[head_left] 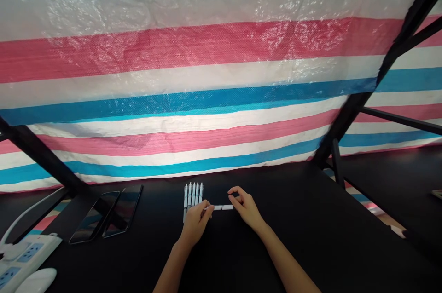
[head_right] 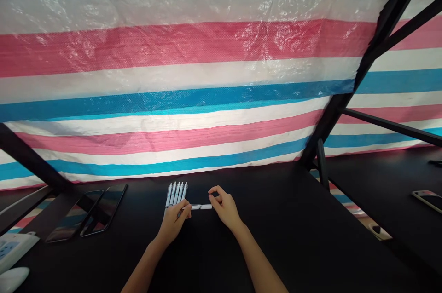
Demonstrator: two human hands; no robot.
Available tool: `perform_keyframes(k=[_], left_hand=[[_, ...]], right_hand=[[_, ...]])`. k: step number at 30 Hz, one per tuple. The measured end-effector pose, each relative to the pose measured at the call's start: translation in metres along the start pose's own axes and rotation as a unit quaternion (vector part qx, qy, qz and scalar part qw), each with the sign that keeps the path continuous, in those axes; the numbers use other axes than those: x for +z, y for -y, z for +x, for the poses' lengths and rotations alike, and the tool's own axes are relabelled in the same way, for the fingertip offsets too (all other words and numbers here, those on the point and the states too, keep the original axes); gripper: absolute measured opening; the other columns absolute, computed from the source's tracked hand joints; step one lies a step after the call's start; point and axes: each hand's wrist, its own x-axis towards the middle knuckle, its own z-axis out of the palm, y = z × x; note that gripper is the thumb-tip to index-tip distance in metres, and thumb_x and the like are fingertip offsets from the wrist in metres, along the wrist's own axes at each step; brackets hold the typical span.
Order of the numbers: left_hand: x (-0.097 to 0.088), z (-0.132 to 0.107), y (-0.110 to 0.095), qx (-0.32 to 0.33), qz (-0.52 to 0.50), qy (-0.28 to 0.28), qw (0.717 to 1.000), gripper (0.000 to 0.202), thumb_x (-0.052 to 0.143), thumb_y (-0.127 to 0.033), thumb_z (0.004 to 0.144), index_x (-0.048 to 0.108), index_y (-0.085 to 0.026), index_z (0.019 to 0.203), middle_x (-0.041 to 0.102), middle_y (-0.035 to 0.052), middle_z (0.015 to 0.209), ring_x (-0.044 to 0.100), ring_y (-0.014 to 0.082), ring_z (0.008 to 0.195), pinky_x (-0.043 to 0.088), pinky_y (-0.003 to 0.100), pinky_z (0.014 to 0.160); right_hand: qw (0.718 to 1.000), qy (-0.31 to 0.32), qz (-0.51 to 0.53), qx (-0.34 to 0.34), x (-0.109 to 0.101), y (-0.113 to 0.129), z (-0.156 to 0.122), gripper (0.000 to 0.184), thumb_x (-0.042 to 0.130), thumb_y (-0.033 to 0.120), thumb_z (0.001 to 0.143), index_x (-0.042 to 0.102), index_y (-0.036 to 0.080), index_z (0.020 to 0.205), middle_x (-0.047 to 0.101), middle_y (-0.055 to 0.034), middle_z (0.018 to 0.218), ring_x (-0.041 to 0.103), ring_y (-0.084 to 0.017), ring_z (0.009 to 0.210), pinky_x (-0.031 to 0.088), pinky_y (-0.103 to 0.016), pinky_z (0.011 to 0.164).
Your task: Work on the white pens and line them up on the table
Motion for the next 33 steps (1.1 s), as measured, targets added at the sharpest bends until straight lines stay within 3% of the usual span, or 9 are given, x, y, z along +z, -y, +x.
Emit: perform_keyframes(k=[5,14,18,20,22,24,25,29,33], left_hand=[[-0.0002,0.0001,0.0006,-0.001,0.018,0.012,1.000,0.030,0.032,-0.043,0.090,0.052,-0.022,0.083,0.058,-0.0020,0.064,0.056,0.0136,0.059,0.038,0.023,0.057],[-0.0012,-0.0004,-0.0007,0.014,0.036,-0.007,0.999,0.043,0.032,-0.043,0.090,0.042,-0.020,0.056,0.051,-0.0021,0.052,0.051,0.0116,0.051,0.035,0.023,0.056],[0.0002,-0.0002,0.0025,0.002,0.032,-0.016,0.999,0.046,0.032,-0.045,0.089,0.039,-0.020,0.052,0.043,-0.0032,0.046,0.045,0.0109,0.046,0.033,0.023,0.051],[0.0003,-0.0003,0.0033,0.001,0.028,-0.012,1.000,0.041,0.035,-0.044,0.089,0.047,-0.020,0.057,0.047,-0.0031,0.049,0.048,0.0113,0.048,0.034,0.023,0.052],[0.0001,-0.0005,0.0031,0.001,0.025,-0.008,1.000,0.031,0.038,-0.043,0.087,0.056,-0.021,0.075,0.052,-0.0033,0.054,0.051,0.0122,0.051,0.035,0.023,0.053],[-0.0002,-0.0006,0.0022,0.003,0.024,-0.010,1.000,0.026,0.040,-0.041,0.087,0.057,-0.022,0.091,0.056,-0.0031,0.060,0.053,0.0128,0.054,0.036,0.022,0.053],[-0.0003,-0.0007,0.0015,0.006,0.025,-0.011,1.000,0.025,0.039,-0.040,0.087,0.057,-0.023,0.091,0.057,-0.0027,0.062,0.053,0.0129,0.055,0.036,0.022,0.053],[-0.0005,-0.0004,-0.0014,0.023,0.020,-0.024,0.999,0.037,0.037,-0.041,0.088,0.050,-0.020,0.060,0.055,-0.0018,0.055,0.052,0.0116,0.052,0.036,0.022,0.053],[0.0022,0.0011,-0.0021,-0.010,-0.059,-0.047,0.997,0.047,0.039,-0.048,0.086,0.042,-0.020,0.049,0.048,-0.0032,0.042,0.047,0.0099,0.042,0.036,0.022,0.051]], right_hand=[[1.000,-0.001,0.002,0.004,-0.0012,0.0008,0.0006,0.020,0.047,0.038,0.085,0.054,0.020,0.090,0.029,0.0100,0.043,0.028,-0.009,0.039,0.019,-0.021,0.042],[1.000,0.004,-0.013,-0.002,0.0012,-0.0001,-0.0001,0.018,0.047,0.037,0.085,0.054,0.020,0.087,0.029,0.0104,0.042,0.027,-0.008,0.039,0.019,-0.020,0.042],[1.000,0.012,-0.014,-0.008,0.0011,0.0035,-0.0010,0.019,0.047,0.038,0.085,0.054,0.021,0.088,0.030,0.0104,0.041,0.028,-0.009,0.038,0.019,-0.020,0.042],[1.000,0.008,-0.008,-0.009,0.0005,0.0033,-0.0006,0.019,0.047,0.038,0.084,0.054,0.020,0.087,0.029,0.0104,0.041,0.028,-0.008,0.038,0.019,-0.020,0.042],[1.000,-0.001,0.004,-0.004,-0.0002,0.0014,0.0002,0.021,0.047,0.039,0.085,0.054,0.020,0.087,0.029,0.0103,0.042,0.028,-0.008,0.038,0.019,-0.020,0.042],[1.000,-0.010,0.021,0.005,-0.0009,-0.0012,0.0008,0.022,0.047,0.040,0.085,0.054,0.020,0.088,0.029,0.0102,0.043,0.028,-0.008,0.038,0.020,-0.020,0.042],[1.000,-0.011,0.028,0.008,-0.0010,-0.0024,0.0010,0.023,0.047,0.041,0.085,0.054,0.020,0.089,0.029,0.0103,0.043,0.028,-0.008,0.038,0.020,-0.020,0.042],[1.000,-0.010,0.025,0.005,-0.0004,-0.0032,0.0007,0.022,0.048,0.040,0.085,0.053,0.020,0.090,0.027,0.0107,0.042,0.027,-0.008,0.038,0.020,-0.020,0.042],[0.999,-0.023,-0.018,-0.013,0.0001,0.0046,-0.0003,0.020,0.046,0.038,0.086,0.053,0.020,0.091,0.027,0.0103,0.043,0.028,-0.009,0.039,0.020,-0.021,0.043]])
